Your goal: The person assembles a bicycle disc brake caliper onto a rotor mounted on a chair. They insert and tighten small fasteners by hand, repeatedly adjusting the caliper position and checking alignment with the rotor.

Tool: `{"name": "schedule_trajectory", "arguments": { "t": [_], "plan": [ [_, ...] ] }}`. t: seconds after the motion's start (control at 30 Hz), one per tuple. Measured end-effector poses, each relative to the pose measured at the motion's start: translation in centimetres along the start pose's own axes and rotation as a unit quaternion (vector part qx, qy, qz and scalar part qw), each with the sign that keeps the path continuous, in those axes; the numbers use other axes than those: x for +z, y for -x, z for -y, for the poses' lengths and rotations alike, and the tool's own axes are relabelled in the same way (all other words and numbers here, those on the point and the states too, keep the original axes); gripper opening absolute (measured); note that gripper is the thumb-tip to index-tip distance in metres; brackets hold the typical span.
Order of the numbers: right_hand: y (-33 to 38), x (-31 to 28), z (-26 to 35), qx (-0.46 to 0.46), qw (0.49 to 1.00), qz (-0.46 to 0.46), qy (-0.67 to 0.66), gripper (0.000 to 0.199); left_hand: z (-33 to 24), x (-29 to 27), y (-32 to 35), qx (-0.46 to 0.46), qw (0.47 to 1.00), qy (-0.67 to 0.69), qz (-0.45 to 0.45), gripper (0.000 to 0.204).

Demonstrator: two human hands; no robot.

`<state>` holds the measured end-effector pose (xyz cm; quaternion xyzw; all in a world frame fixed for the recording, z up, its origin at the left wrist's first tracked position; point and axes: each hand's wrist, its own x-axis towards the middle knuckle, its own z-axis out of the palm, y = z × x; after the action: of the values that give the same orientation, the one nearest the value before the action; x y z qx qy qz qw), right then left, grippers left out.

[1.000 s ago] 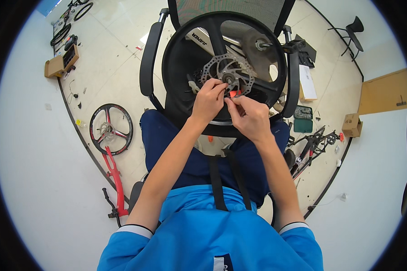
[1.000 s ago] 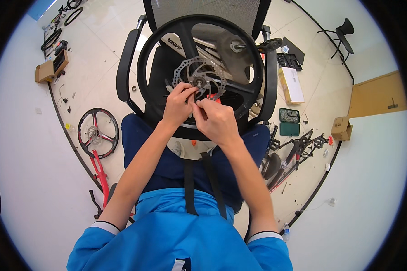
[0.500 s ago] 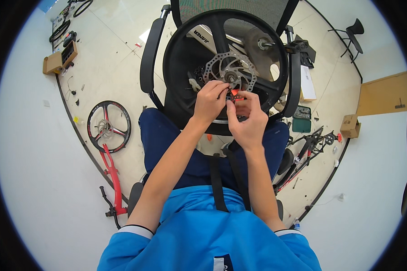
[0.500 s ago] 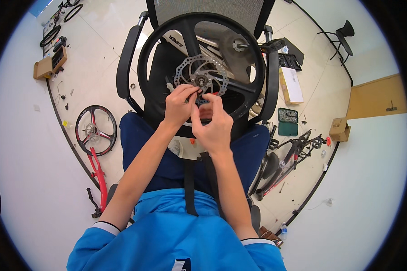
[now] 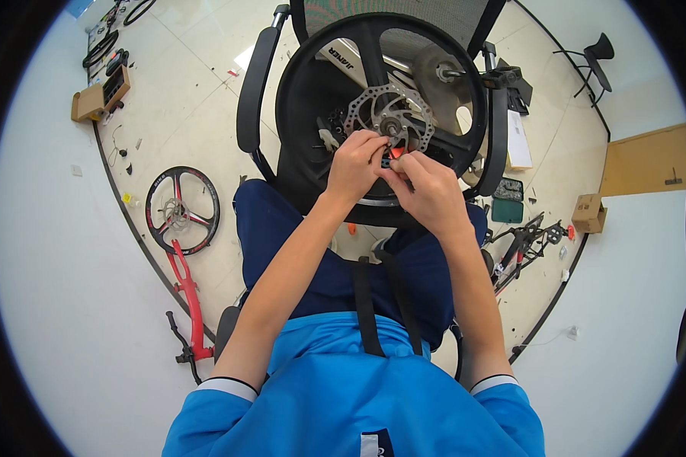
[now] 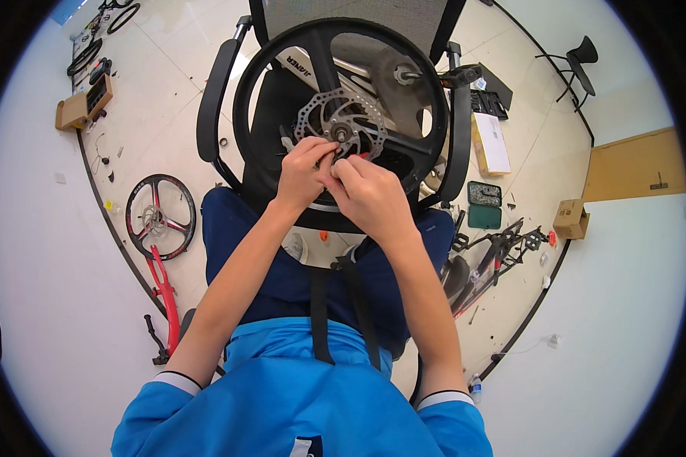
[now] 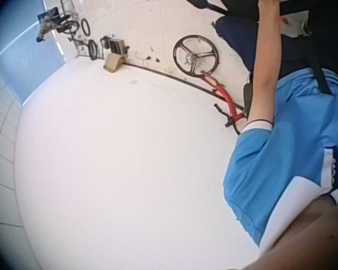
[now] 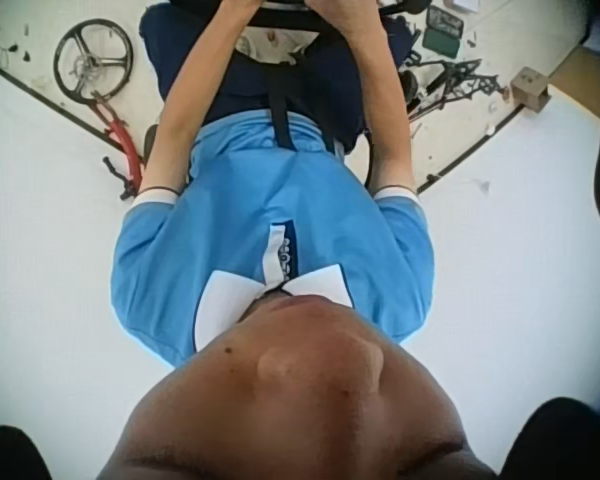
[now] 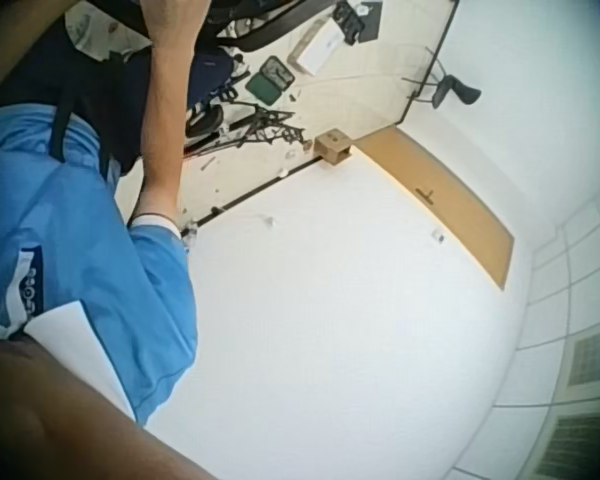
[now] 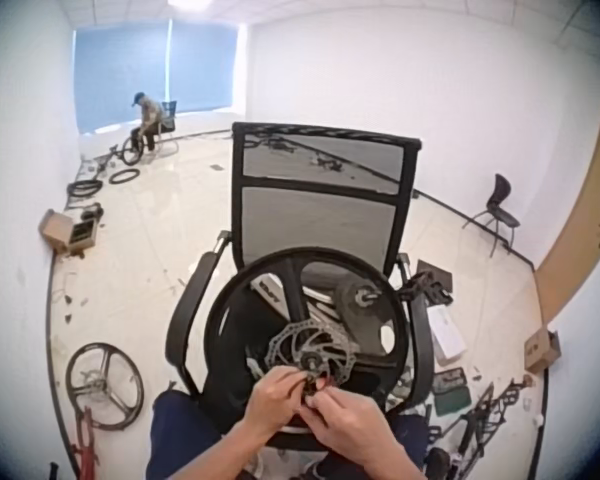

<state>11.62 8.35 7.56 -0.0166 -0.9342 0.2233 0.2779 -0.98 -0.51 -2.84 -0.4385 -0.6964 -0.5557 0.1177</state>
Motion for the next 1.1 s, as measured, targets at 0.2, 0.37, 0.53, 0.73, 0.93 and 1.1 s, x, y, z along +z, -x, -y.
{"name": "schedule_trajectory", "arguments": {
  "t": [0.2, 0.37, 0.53, 0.73, 0.93, 1.1],
  "plan": [
    [0.7, 2.7, 0.4, 0.125, 0.985, -0.1, -0.07, 0.024, -0.1, 0.1, 0.2, -0.012, 1.0, 0.002, 0.002, 0.018],
    [0.3, 3.9, 1.5, 0.409, 0.741, -0.219, -0.486, 0.026, -0.9, 0.2, 0.3, -0.048, 0.999, 0.007, -0.006, 0.015],
    [0.6, 3.2, 1.1, 0.428, 0.636, -0.199, -0.61, 0.022, -0.9, 0.2, 0.2, -0.052, 0.999, 0.003, -0.014, 0.014],
    [1.8, 2.4, 1.3, 0.277, 0.899, -0.14, -0.309, 0.014, -0.5, 0.5, 0.2, -0.02, 1.0, -0.005, -0.016, 0.013],
    [2.1, 2.4, 1.2, 0.127, 0.983, -0.113, -0.065, 0.018, -0.2, 0.4, 0.2, 0.005, 0.999, -0.035, -0.007, 0.016],
    [2.2, 4.6, 1.7, 0.244, 0.925, -0.187, -0.225, 0.013, -0.1, 0.3, 0.0, 0.019, 0.999, -0.038, 0.01, 0.017]
  ]
}}
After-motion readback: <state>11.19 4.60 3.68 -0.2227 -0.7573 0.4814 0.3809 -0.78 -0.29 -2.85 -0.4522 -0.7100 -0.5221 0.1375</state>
